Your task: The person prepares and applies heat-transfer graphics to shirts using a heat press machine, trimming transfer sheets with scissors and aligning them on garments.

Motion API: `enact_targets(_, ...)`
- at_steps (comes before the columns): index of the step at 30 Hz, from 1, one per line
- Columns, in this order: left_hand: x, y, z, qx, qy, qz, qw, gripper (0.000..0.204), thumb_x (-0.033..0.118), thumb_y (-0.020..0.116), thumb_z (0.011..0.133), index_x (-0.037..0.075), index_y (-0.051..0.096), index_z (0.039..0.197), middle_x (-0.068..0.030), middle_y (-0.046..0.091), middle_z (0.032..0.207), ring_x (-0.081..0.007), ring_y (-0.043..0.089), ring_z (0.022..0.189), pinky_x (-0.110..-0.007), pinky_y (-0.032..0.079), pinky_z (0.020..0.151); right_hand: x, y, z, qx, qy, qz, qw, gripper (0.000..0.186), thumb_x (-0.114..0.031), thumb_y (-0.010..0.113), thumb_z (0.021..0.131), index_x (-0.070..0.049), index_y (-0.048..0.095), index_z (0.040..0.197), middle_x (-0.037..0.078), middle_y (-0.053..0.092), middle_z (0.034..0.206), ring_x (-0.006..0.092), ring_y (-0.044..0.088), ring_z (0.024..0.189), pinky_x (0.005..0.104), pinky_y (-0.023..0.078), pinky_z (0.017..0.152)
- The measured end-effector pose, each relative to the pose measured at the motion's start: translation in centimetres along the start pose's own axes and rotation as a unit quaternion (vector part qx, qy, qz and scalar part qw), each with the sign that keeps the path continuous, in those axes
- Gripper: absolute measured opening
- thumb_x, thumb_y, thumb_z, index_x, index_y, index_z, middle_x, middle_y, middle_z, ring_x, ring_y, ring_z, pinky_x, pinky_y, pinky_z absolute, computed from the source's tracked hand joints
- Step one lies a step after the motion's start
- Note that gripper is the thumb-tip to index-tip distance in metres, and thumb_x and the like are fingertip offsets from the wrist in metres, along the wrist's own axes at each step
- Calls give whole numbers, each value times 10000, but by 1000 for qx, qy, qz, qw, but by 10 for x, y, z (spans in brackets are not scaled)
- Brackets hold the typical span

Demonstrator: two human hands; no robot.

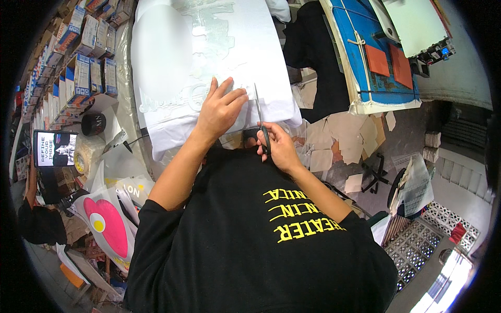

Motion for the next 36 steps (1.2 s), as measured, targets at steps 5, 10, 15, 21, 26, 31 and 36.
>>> enact_targets(5,1,-1,-1,3,-1,-1,1000,153,70,674,823,85,719,968,-27,702,1094,-362,593,1176,-648,388,1040,3,-2,-7,-22,33,-34,999,398,-208,636,983,-21,521,1315,34,590,846,95,594,618,226,457,461)
enact_targets(10,5,-7,-3,11,-5,-20,1000,180,25,700,801,78,718,972,-40,718,1065,-334,628,1155,-615,403,1052,-5,4,-2,4,18,24,1000,457,-244,690,946,16,531,1286,5,584,762,72,560,552,220,406,415)
enact_targets(15,16,-16,-9,24,-10,-47,999,186,32,696,781,79,705,960,-34,716,1057,-328,647,1116,-610,413,1046,-18,4,21,15,-5,41,999,482,-250,693,943,24,526,1302,7,584,758,72,565,556,211,400,408)
enact_targets(21,17,-17,-11,25,-22,-51,998,193,18,702,775,80,708,958,-37,720,1048,-314,655,1111,-596,422,1045,-13,2,15,10,-2,12,1000,476,-231,689,946,46,522,1295,13,596,739,74,559,541,216,393,399)
enact_targets(26,20,-21,-13,21,-23,-58,998,184,4,702,777,72,711,948,-47,724,1043,-305,664,1102,-581,423,1054,-12,4,15,24,-5,21,999,437,-218,684,950,36,536,1273,9,601,731,70,554,530,217,387,397)
enact_targets(31,27,-31,-12,23,-28,-74,997,174,4,704,777,64,708,940,-56,725,1041,-299,670,1096,-579,420,1060,-16,3,28,25,-23,36,999,425,-213,681,952,34,538,1268,7,601,733,71,558,532,219,386,393)
enact_targets(36,26,-32,-15,38,-32,-78,996,198,19,698,765,75,694,956,-42,717,1037,-303,670,1068,-594,427,1044,-17,7,23,36,-11,14,999,390,-195,654,967,26,538,1267,7,597,728,77,558,531,224,381,391)
Point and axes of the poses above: each hand's wrist, its own z-axis towards the middle knuckle, its own y-axis out of the palm, x = y × z, the point moved 8 cm from there along z, towards the middle knuckle
